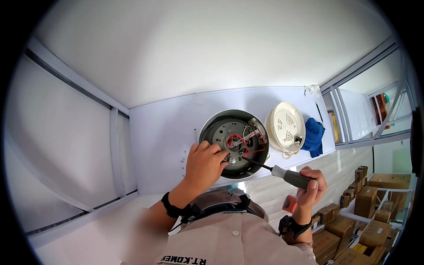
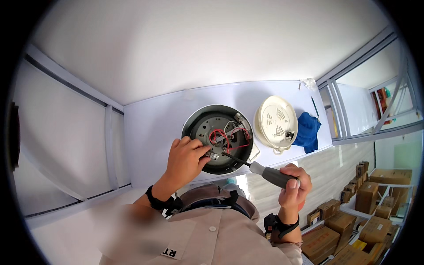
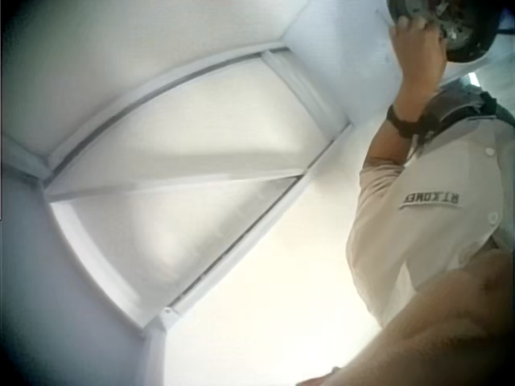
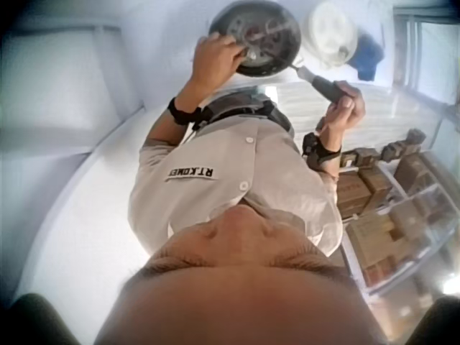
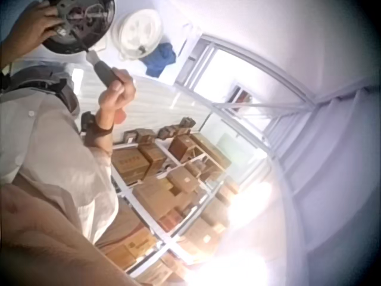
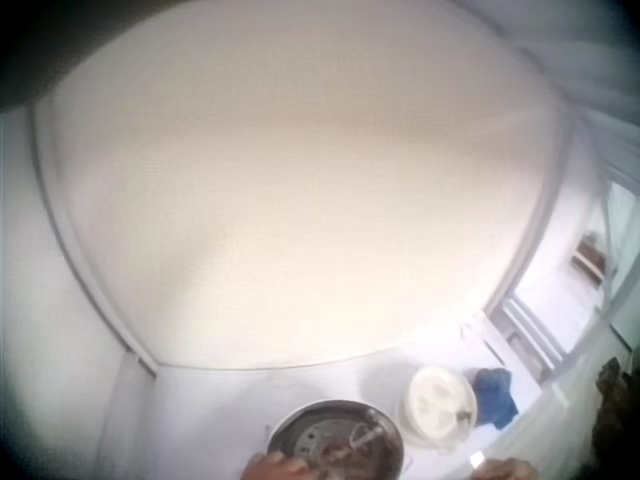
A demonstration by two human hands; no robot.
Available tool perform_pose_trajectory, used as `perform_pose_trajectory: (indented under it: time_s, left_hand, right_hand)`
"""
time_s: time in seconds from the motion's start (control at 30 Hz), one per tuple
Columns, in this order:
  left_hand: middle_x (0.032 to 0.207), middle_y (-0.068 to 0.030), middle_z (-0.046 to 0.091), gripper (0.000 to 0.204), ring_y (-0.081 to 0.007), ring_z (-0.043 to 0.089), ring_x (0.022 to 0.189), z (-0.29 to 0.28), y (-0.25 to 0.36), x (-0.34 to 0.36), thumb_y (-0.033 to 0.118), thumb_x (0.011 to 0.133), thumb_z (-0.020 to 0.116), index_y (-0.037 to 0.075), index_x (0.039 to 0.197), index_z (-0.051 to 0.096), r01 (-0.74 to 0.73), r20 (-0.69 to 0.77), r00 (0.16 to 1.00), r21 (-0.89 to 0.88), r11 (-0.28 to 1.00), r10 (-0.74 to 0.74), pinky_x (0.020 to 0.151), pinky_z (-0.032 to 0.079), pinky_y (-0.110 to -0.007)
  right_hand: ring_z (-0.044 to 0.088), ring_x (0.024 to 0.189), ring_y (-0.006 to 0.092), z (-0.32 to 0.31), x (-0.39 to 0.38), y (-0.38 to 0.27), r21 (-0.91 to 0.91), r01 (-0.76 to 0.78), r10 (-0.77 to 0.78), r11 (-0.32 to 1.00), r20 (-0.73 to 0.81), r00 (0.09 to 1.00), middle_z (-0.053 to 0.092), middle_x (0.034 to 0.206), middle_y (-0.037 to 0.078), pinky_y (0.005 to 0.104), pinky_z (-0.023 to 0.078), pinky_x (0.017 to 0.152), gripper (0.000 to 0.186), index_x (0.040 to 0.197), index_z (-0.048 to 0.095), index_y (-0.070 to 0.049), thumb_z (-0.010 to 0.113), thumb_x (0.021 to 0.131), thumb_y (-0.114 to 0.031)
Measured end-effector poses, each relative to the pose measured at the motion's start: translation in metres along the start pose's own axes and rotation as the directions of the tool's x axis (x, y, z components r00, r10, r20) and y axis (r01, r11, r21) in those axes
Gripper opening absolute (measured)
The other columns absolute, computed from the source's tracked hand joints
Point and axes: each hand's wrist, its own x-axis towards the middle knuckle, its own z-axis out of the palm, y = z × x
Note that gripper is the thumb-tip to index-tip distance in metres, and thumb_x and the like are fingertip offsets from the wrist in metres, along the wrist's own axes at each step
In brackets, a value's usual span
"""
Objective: The person uses a screwdriver to adjust and tighten screws on the internal wiring of a ceiling light fixture. They manipulate wires and components inside the fixture's housing, then reattach the cover.
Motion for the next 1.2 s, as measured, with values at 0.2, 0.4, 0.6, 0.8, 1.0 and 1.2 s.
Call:
perform_pose_trajectory:
  time_s: [0.2,0.4,0.6,0.8,1.0,1.2]
  left_hand:
    - [0.093,0.0019,0.074,0.024,-0.0216,0.062,0.094,0.0,0.0,0.009,0.018,0.082,0.085,0.016,0.105,0.081,-0.065,0.055,0.996,-0.118,0.991,0.072,0.085,0.044,-0.039]
    - [0.087,-0.0003,0.076,0.023,-0.0227,0.066,0.086,-0.001,-0.012,0.015,0.018,0.082,0.086,0.014,0.103,0.079,-0.098,0.044,0.993,-0.2,0.975,0.109,0.084,0.047,-0.039]
    - [0.085,-0.0018,0.076,0.016,-0.024,0.068,0.084,-0.006,-0.019,0.016,0.021,0.088,0.083,0.012,0.1,0.077,-0.111,0.061,0.989,-0.266,0.957,0.132,0.087,0.048,-0.039]
    - [0.085,-0.0056,0.076,0.013,-0.0267,0.068,0.083,-0.008,-0.03,0.017,0.021,0.099,0.071,0.008,0.099,0.076,-0.098,0.105,0.984,-0.339,0.936,0.141,0.088,0.049,-0.041]
    - [0.085,-0.0063,0.076,0.013,-0.0274,0.068,0.085,-0.014,-0.031,0.02,0.017,0.099,0.069,0.008,0.106,0.075,0.022,0.106,0.994,-0.416,0.909,0.024,0.089,0.05,-0.042]
    - [0.097,-0.0052,0.077,0.029,-0.0274,0.069,0.091,-0.013,-0.019,0.017,0.015,0.086,0.081,0.01,0.114,0.074,-0.117,0.113,0.981,-0.288,0.951,0.155,0.089,0.049,-0.042]
  right_hand:
    - [0.064,0.078,0.0221,0.002,-0.007,-0.004,0.021,0.006,-0.005,1.0,-0.048,0.999,0.069,0.083,0.014,0.0332,0.048,0.071,0.054,0.092,0.07,0.008,0.059,0.106,-0.043]
    - [0.062,0.073,0.0215,0.002,-0.014,-0.011,-0.008,0.019,-0.02,1.0,-0.085,0.996,0.067,0.08,0.014,0.0322,0.047,0.068,0.055,0.091,0.069,0.009,0.058,0.106,-0.044]
    - [0.062,0.072,0.0209,0.001,-0.02,-0.017,-0.008,0.018,-0.019,1.0,-0.108,0.994,0.067,0.08,0.014,0.0321,0.046,0.067,0.055,0.092,0.069,0.009,0.058,0.107,-0.044]
    - [0.063,0.074,0.0218,-0.001,-0.028,-0.018,-0.013,-0.005,0.004,1.0,-0.114,0.993,0.069,0.082,0.015,0.0328,0.048,0.069,0.054,0.093,0.069,0.009,0.058,0.107,-0.043]
    - [0.064,0.076,0.0224,-0.003,-0.034,-0.016,0.009,0.01,-0.008,1.0,-0.138,0.99,0.07,0.084,0.015,0.0334,0.048,0.07,0.053,0.094,0.069,0.009,0.058,0.107,-0.041]
    - [0.064,0.077,0.0215,-0.007,-0.037,-0.015,0.019,0.015,-0.012,1.0,-0.171,0.985,0.069,0.083,0.016,0.0326,0.048,0.071,0.052,0.094,0.069,0.009,0.058,0.107,-0.04]
